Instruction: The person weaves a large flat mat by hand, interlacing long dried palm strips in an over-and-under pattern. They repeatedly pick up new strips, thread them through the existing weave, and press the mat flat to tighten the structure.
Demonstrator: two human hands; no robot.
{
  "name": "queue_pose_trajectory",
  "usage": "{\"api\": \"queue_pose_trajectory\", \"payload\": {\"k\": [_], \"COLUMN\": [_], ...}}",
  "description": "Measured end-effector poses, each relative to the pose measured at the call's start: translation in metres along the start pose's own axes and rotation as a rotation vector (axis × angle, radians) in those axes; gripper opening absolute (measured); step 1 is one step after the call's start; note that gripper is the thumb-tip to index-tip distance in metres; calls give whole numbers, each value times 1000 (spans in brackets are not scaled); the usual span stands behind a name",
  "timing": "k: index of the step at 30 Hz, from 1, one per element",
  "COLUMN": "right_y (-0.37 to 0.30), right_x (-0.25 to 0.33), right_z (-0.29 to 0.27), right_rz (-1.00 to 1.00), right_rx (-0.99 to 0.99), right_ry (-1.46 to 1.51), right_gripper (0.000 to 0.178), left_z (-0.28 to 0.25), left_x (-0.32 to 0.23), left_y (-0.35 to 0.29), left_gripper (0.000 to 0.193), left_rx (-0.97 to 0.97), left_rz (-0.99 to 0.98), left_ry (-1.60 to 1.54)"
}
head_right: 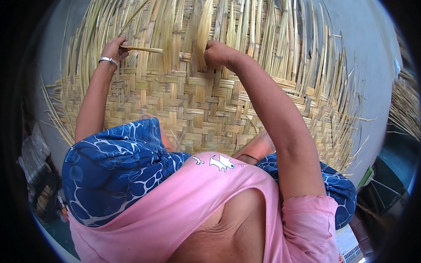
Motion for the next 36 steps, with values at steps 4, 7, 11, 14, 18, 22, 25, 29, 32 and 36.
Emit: {"api": "queue_pose_trajectory", "payload": {"k": [4,7,11,14,18,22,25,29,32,36], "right_y": [-1,-9,-7,-3,5,14,9,7,9,2], "right_x": [-2,4,6,1,-7,-21,-16,-10,-18,-8], "right_z": [-1,-3,0,2,-1,-3,-2,-1,-4,-5], "right_rz": [9,23,18,14,28,40,28,-16,20,6], "right_rx": [41,-46,-39,-47,-17,32,11,-21,79,-34], "right_ry": [-36,23,30,96,120,97,117,147,92,100], "right_gripper": [28,32,35,28,23,24,24,24,25,22], "left_z": [6,35,16,-28,-114,-150,-129,-45,45,108], "left_x": [6,-13,-30,-41,-33,-18,-26,-14,-27,-21], "left_y": [-27,-74,-62,-35,-2,-4,-20,-28,-69,-85], "left_gripper": [21,12,15,18,12,15,23,33,29,26], "left_rx": [112,447,457,189,-93,-391,-361,-10,125,235], "left_rz": [15,-4,76,201,189,266,276,264,942,1338], "left_ry": [-321,-28,-146,-634,-961,-808,-472,308,938,1316]}}
Point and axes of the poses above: each hand's wrist, its own y-axis towards the middle knuckle, its own z-axis out of the palm, x = y × z, the point moved 7 cm from there along y, towards the middle knuckle, and after that the axes turned 6 degrees about -y, right-handed, at the moved point
